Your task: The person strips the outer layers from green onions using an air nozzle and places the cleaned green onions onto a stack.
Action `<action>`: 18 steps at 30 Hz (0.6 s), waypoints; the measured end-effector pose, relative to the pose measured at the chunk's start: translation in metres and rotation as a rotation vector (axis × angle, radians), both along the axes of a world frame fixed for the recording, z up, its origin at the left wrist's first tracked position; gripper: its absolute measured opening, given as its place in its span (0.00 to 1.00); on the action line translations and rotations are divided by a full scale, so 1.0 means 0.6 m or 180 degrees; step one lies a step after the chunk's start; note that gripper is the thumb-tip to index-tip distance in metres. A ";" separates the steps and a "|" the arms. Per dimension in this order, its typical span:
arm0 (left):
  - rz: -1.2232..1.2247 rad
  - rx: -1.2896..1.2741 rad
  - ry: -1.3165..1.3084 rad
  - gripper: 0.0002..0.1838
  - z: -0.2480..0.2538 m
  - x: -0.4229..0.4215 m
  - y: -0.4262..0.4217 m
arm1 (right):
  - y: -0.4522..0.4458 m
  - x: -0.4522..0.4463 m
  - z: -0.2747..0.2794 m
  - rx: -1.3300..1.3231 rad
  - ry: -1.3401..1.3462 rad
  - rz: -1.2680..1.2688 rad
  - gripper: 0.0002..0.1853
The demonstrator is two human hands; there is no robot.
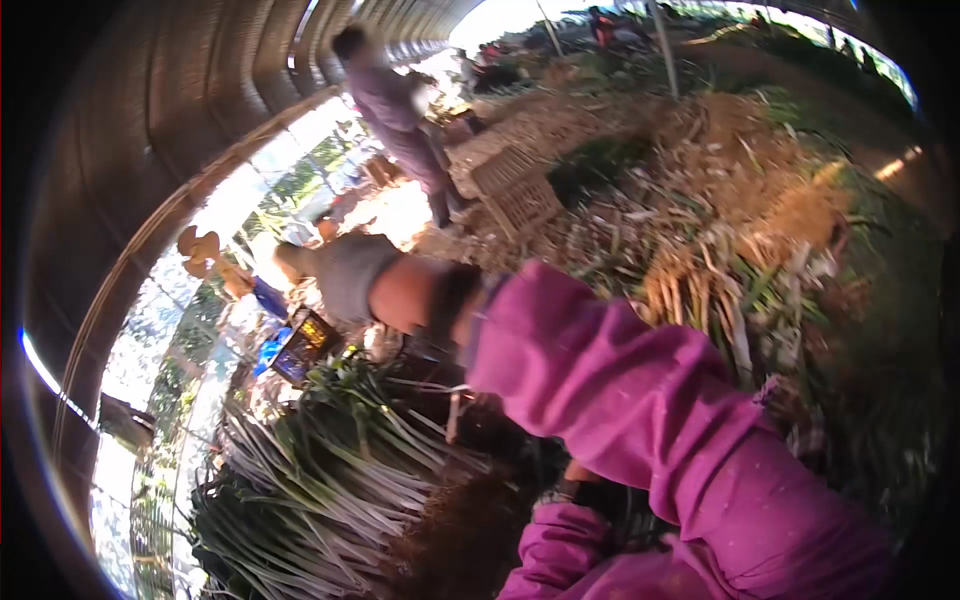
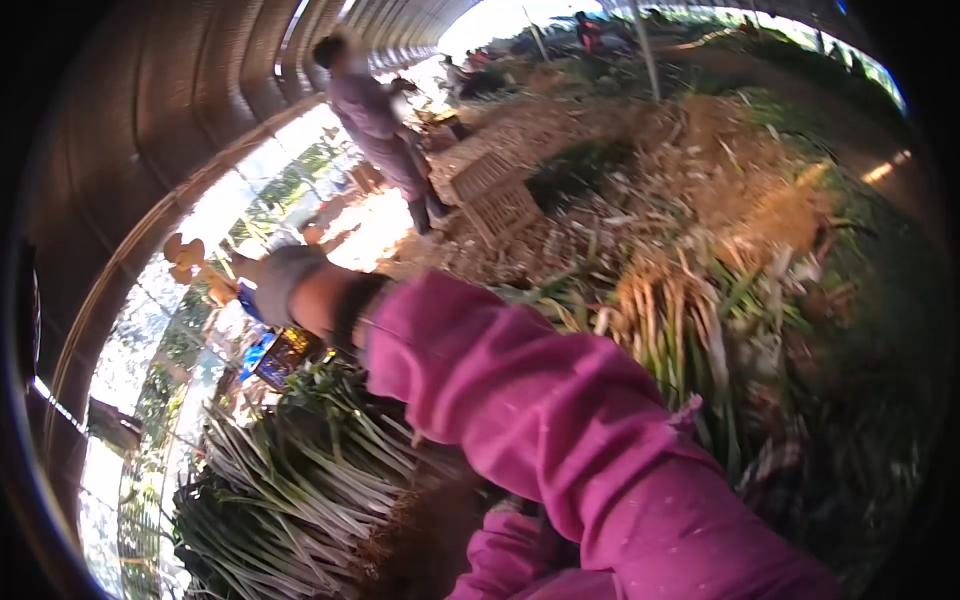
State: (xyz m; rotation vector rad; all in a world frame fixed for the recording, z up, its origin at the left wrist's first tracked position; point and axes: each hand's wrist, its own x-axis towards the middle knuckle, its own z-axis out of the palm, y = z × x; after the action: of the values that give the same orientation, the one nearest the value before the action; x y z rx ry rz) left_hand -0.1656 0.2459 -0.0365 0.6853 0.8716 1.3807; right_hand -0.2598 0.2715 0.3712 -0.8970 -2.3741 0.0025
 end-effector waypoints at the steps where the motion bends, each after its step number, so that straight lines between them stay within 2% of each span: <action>1: 0.0004 0.0002 -0.0031 0.24 0.003 -0.001 0.007 | 0.007 -0.019 0.026 -0.0005 0.0465 -0.0016 0.38; 2: 0.0015 0.0000 -0.0075 0.24 0.009 0.001 0.005 | 0.009 -0.011 0.023 -0.0572 0.0598 0.0071 0.31; 4: 0.0027 0.0022 -0.0121 0.24 0.013 0.002 -0.002 | -0.029 0.026 0.006 -0.0540 -0.0196 -0.0093 0.33; 6: 0.0023 0.0009 -0.0115 0.24 0.009 0.005 -0.017 | -0.032 0.047 -0.053 -0.0791 -0.0490 -0.0248 0.38; 7: 0.0012 -0.0010 -0.0149 0.24 0.007 0.007 -0.023 | -0.039 0.074 -0.090 -0.1030 -0.0635 -0.0193 0.37; 8: 0.0016 -0.0015 -0.0151 0.24 0.007 0.002 -0.024 | -0.065 0.108 -0.113 -0.1266 -0.0607 -0.0262 0.36; 9: 0.0009 -0.0005 -0.0168 0.23 0.002 0.000 -0.030 | -0.062 0.130 -0.179 -0.0757 -0.0235 -0.0321 0.32; 10: 0.0011 0.0002 -0.0186 0.23 0.000 -0.005 -0.035 | -0.046 0.156 -0.252 -0.0689 0.0121 -0.0386 0.33; 12: 0.0025 0.0093 -0.0234 0.23 -0.001 -0.011 -0.045 | -0.058 0.227 -0.340 -0.1189 0.0551 -0.0553 0.31; 13: 0.0014 0.0109 -0.0193 0.23 -0.001 -0.014 -0.049 | -0.098 0.266 -0.346 -0.1275 0.0890 -0.0662 0.31; 14: 0.0010 0.0093 -0.0148 0.23 0.005 -0.014 -0.051 | -0.117 0.294 -0.366 -0.1527 0.0814 -0.1026 0.30; 15: -0.0093 -0.0383 0.0421 0.20 0.020 -0.019 -0.055 | -0.143 0.322 -0.393 -0.1798 0.0750 -0.1410 0.30; 17: -0.0048 -0.0213 0.0540 0.18 0.007 -0.015 -0.059 | -0.178 0.377 -0.505 -0.1444 0.1138 -0.1462 0.26; 18: 0.0003 -0.0081 0.0590 0.17 0.005 -0.008 -0.054 | -0.234 0.409 -0.522 -0.2335 0.0574 -0.1719 0.27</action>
State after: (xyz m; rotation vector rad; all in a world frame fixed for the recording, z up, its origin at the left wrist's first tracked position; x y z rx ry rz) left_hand -0.1704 0.2137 -0.0334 0.8024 1.0341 1.3194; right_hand -0.0142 0.1310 0.0580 -1.7642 -1.8889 0.7416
